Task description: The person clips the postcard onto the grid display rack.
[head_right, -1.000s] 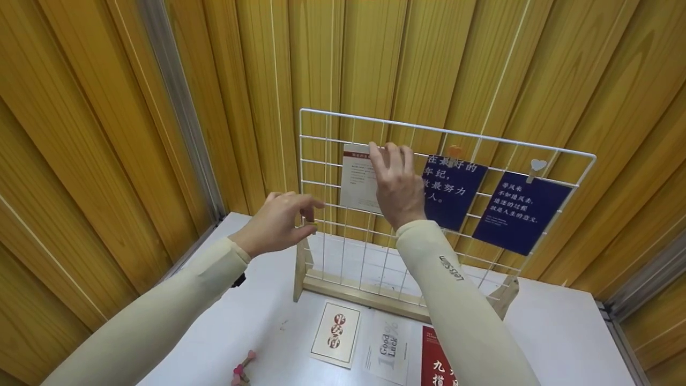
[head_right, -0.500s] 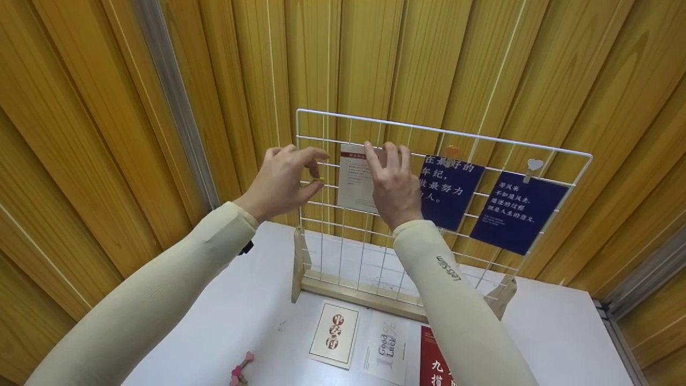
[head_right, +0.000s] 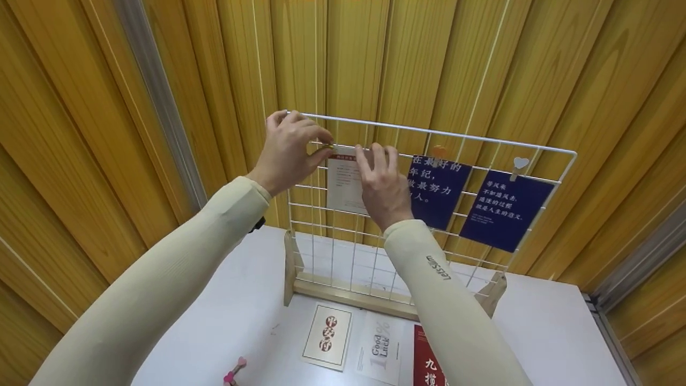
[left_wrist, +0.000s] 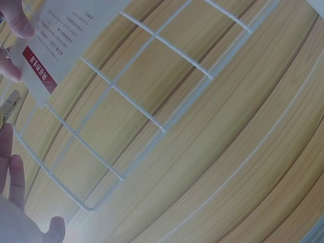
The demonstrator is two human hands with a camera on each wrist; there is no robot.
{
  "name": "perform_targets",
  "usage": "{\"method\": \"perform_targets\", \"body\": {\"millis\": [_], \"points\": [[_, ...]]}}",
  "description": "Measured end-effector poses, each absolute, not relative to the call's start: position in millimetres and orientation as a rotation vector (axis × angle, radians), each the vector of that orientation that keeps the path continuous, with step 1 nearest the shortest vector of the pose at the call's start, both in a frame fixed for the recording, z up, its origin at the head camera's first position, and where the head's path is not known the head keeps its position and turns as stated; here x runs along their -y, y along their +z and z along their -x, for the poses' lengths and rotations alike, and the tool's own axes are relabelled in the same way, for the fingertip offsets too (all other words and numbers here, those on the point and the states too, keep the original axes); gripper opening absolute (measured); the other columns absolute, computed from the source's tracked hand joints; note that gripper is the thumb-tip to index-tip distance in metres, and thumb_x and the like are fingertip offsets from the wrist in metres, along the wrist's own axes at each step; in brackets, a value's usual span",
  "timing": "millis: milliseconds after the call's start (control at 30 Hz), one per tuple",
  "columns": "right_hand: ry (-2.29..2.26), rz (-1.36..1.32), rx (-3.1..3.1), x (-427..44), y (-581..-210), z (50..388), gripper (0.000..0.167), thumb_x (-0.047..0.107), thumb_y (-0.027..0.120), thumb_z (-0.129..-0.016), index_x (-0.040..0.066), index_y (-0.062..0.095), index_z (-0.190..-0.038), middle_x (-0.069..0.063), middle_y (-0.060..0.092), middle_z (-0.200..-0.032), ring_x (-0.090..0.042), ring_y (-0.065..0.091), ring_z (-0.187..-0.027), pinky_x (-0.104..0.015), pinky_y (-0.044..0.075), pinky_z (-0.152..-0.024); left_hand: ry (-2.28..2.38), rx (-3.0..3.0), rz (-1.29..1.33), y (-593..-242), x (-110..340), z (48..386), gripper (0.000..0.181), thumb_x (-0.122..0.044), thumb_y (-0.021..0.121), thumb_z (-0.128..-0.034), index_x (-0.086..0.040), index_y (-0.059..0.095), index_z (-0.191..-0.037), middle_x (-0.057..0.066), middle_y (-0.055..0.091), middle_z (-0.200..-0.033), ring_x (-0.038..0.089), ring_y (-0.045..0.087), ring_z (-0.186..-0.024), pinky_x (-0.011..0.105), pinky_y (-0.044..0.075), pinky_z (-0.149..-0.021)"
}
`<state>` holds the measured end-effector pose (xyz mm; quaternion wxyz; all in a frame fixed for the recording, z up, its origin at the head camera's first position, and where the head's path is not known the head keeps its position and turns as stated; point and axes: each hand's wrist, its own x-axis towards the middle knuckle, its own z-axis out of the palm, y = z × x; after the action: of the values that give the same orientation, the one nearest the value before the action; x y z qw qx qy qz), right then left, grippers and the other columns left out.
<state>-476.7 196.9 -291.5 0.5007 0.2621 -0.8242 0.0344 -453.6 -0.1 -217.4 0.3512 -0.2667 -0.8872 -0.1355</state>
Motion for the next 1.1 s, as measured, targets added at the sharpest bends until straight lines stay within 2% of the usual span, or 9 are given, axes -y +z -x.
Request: {"method": "perform_targets", "body": {"millis": [167, 267, 400, 533, 867, 1100], "points": [[0.055, -0.642, 1.995, -193.0, -288.3, 474.7, 0.051, -0.014, 0.062, -0.083, 0.003, 0.062, -0.131, -0.025, 0.055, -0.117, -0.044, 0.053, -0.108, -0.050, 0.058, -0.068, -0.313, 2.307, 0.710, -208.9, -0.2, 456.1, 0.016, -0.023, 0.071, -0.0916, -0.019, 0.075, -0.106, -0.008, 0.070, -0.107, 0.015, 0.053, -0.109, 0.055, 0.017, -0.110], [0.044, -0.642, 2.014, -191.5, -286.9, 473.5, 0.051, -0.013, 0.063, -0.084, 0.003, 0.061, -0.132, -0.026, 0.054, -0.118, -0.044, 0.052, -0.109, -0.051, 0.057, -0.071, -0.296, 2.302, 0.722, -205.4, -0.1, 456.9, 0.030, -0.021, 0.072, -0.0911, -0.022, 0.070, -0.121, -0.010, 0.071, -0.102, 0.014, 0.053, -0.110, 0.056, 0.012, -0.111], [0.046, -0.642, 2.037, -189.4, -286.3, 472.0, 0.050, -0.011, 0.064, -0.084, 0.003, 0.061, -0.133, -0.026, 0.053, -0.120, -0.044, 0.051, -0.110, -0.051, 0.057, -0.071, -0.228, 2.280, 0.700, -204.0, -0.7, 458.5, 0.053, -0.023, 0.073, -0.0903, -0.031, 0.056, -0.140, -0.012, 0.072, -0.096, 0.013, 0.049, -0.116, 0.059, 0.003, -0.112], [0.066, -0.647, 2.039, -187.5, -287.6, 470.0, 0.049, -0.011, 0.064, -0.084, 0.003, 0.062, -0.131, -0.026, 0.053, -0.120, -0.044, 0.051, -0.110, -0.050, 0.057, -0.069, -0.163, 2.237, 0.704, -205.6, -2.1, 460.7, 0.065, -0.025, 0.075, -0.0887, -0.033, 0.048, -0.147, -0.010, 0.073, -0.099, 0.014, 0.048, -0.119, 0.061, 0.000, -0.111], [0.088, -0.661, 2.039, -183.9, -287.8, 464.8, 0.051, -0.014, 0.063, -0.084, 0.004, 0.062, -0.131, -0.025, 0.054, -0.118, -0.044, 0.052, -0.109, -0.050, 0.057, -0.070, -0.042, 2.250, 0.702, -205.0, -5.0, 463.6, 0.065, -0.020, 0.069, -0.0929, -0.037, 0.043, -0.149, -0.007, 0.072, -0.104, 0.014, 0.049, -0.120, 0.061, 0.007, -0.111], [0.092, -0.652, 2.042, -180.0, -290.2, 463.0, 0.053, -0.015, 0.063, -0.082, 0.004, 0.062, -0.131, -0.025, 0.054, -0.118, -0.044, 0.052, -0.108, -0.050, 0.058, -0.068, 0.027, 2.285, 0.732, -202.7, -2.5, 465.7, 0.065, -0.018, 0.070, -0.0913, -0.036, 0.045, -0.148, -0.003, 0.071, -0.108, 0.014, 0.050, -0.119, 0.062, 0.012, -0.109]]}}
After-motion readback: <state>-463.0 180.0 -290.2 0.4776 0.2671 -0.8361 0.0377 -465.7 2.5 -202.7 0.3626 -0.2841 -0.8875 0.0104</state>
